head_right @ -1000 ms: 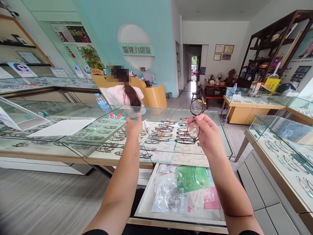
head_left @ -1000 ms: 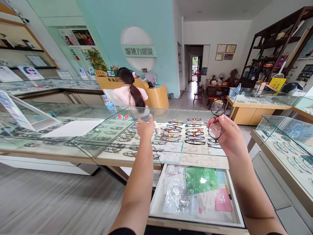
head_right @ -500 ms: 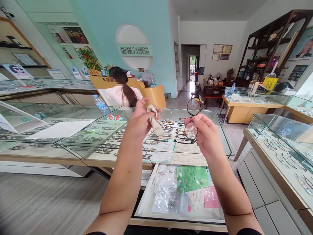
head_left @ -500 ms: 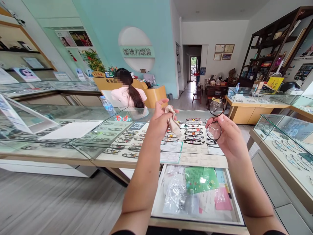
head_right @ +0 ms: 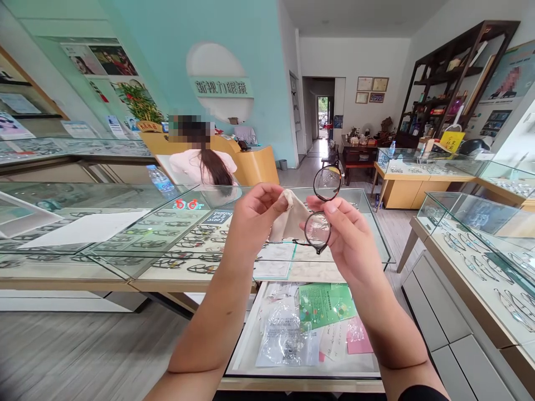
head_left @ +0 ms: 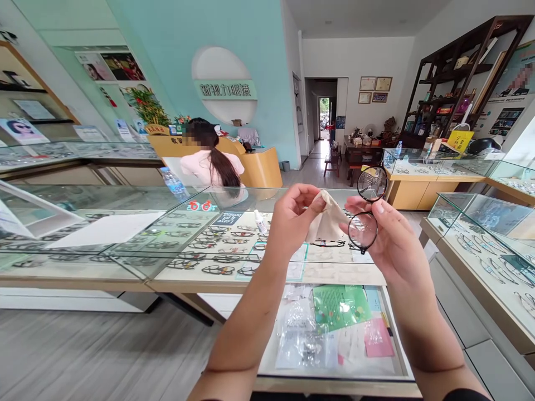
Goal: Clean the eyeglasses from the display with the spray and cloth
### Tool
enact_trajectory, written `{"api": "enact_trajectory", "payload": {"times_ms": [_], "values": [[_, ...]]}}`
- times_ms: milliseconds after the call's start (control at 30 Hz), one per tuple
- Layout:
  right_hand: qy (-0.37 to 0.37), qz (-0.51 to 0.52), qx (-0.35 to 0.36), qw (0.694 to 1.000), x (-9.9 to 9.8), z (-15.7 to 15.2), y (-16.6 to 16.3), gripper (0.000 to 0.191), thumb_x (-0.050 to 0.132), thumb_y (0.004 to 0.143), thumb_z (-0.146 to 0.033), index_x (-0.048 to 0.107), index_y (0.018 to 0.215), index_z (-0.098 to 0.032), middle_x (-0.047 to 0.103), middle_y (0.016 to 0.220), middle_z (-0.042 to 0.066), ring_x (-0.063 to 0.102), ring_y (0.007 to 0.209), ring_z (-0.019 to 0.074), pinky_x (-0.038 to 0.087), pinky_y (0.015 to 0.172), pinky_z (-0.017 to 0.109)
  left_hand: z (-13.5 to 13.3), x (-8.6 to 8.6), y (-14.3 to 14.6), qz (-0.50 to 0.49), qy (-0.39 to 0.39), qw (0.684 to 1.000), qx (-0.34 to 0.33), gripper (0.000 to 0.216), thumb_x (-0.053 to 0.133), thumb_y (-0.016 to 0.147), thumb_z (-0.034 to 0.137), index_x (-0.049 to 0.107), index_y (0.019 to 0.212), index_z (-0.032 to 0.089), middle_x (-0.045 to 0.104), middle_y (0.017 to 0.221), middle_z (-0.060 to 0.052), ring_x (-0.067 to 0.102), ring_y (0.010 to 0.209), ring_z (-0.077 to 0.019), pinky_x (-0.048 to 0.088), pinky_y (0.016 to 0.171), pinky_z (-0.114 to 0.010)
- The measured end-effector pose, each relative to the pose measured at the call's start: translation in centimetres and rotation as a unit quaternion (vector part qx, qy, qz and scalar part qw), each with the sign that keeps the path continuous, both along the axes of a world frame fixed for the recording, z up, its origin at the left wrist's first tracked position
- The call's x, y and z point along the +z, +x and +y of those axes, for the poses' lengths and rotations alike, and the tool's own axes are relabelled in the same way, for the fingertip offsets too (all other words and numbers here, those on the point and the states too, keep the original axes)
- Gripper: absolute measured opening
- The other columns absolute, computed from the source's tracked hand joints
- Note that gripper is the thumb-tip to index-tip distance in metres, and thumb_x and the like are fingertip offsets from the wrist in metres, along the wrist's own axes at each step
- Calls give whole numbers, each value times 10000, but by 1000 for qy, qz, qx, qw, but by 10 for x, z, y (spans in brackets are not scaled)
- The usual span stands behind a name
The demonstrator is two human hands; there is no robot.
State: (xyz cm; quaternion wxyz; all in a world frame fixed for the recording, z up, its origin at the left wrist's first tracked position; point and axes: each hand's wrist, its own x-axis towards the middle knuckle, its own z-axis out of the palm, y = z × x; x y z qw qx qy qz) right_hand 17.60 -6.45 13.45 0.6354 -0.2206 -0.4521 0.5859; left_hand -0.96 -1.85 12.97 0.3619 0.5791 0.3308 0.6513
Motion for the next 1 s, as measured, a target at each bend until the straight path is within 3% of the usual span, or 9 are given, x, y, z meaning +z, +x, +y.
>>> {"api": "enact_trajectory", "payload": {"times_ms": [133,300,467,533,667,767,867,1000], "values": [[-1,-1,7,1000,0,6,-2,344,986,755,-518,750,796,-271,823,1277,38,733,1264,271,697,916,390,-4,2,0,1,-28,998,-56,500,977,731,567,721,965,207,780,904,-25,725,831,-161,582,747,-264],[-7,-4,25,1000,-1,11,-4,359,1024,705,-496,764,759,-254,852,1147,30,772,941,188,652,876,325,2,-1,-5,-22,-85,989,-118,454,960,755,500,706,1015,228,760,888,-2,694,721,-142,552,630,-251],[-13,15,-2,1000,-6,20,-3,351,1018,709,-493,773,789,-254,859,1088,32,772,919,184,641,892,328,21,-9,-8,-41,-194,967,-163,397,942,750,457,710,979,231,744,838,-14,703,694,-181,525,578,-280],[-13,23,-15,1000,-7,24,-1,349,1012,715,-502,789,813,-251,857,1069,32,773,917,176,640,872,310,25,-10,-9,-39,-197,964,-172,405,931,759,516,707,928,224,742,852,-29,705,718,-186,529,585,-284],[-4,20,-45,999,-9,27,1,322,976,766,-512,806,849,-252,856,1065,33,765,881,172,642,801,303,23,-6,-12,-10,-158,966,-204,689,717,819,883,724,967,211,744,923,-76,734,817,-220,590,669,-326],[5,16,-67,998,-9,26,2,297,949,802,-509,806,864,-255,858,1079,41,770,897,189,647,811,326,14,-4,-15,80,-133,962,-227,774,901,660,833,732,1097,216,758,1075,-91,741,949,-230,612,769,-333],[4,20,-75,997,-8,24,2,295,947,799,-501,804,845,-247,857,1083,47,770,910,196,644,803,329,3,-4,-15,179,-116,954,-209,768,1046,597,601,699,1178,239,751,1172,-90,731,995,-223,606,826,-342],[2,28,-74,997,-6,21,1,292,957,786,-487,802,829,-243,850,1078,41,770,944,191,638,815,317,-14,-3,-6,236,-79,964,-97,706,1015,680,535,645,1221,271,746,1201,-90,731,992,-247,594,849,-395]]}}
